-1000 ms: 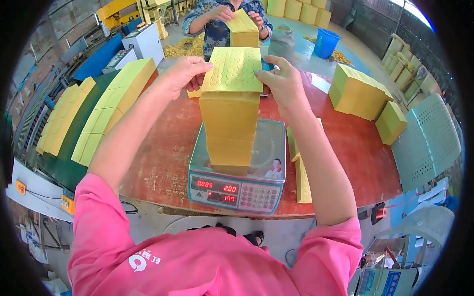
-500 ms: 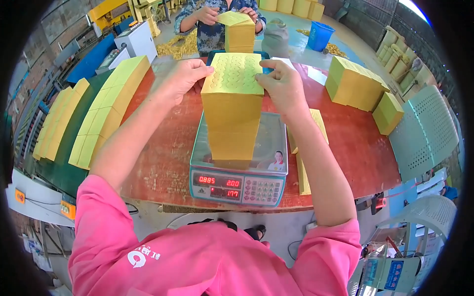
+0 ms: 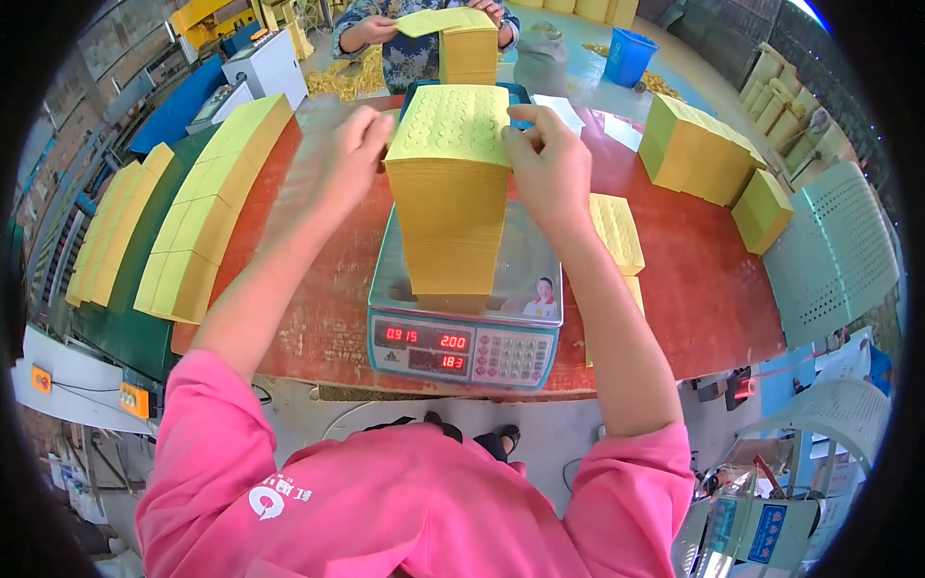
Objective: Weighing and stacking bundles of yellow paper on a scale.
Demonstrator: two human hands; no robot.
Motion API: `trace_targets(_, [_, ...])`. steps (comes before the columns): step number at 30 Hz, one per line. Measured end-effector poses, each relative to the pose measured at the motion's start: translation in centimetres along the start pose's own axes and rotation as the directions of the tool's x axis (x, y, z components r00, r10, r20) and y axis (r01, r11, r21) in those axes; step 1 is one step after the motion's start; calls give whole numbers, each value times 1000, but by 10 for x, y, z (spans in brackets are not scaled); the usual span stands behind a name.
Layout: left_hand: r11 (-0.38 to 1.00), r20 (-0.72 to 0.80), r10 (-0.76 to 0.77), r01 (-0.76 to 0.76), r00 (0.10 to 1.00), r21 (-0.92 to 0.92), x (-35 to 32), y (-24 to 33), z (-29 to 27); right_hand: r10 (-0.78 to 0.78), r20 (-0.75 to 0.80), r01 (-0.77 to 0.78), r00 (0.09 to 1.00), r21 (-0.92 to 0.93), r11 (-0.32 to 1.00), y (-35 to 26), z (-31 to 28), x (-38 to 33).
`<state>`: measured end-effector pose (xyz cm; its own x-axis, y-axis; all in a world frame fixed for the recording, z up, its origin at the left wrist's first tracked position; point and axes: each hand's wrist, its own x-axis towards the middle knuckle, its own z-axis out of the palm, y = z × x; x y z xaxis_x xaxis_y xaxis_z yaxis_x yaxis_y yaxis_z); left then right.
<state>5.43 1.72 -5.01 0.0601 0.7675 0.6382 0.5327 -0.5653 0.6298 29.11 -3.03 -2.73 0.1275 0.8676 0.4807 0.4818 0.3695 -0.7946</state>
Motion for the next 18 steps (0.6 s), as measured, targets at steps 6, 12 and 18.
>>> trace_targets(6, [960,-185,-228,252,956,119,-126,-117,-49,75,-153,-43,985,203,978,16,-40,-80])
trace_targets(12, [647,-95,-422,373,902,666,-298,-160,-97,415,-139,-346,899,355,869,86,-70,-172])
trace_targets(18, [615,-44,-337,255,941,746,-325,-154,-96,535,-110,-405,838,532,744,109,-52,-209])
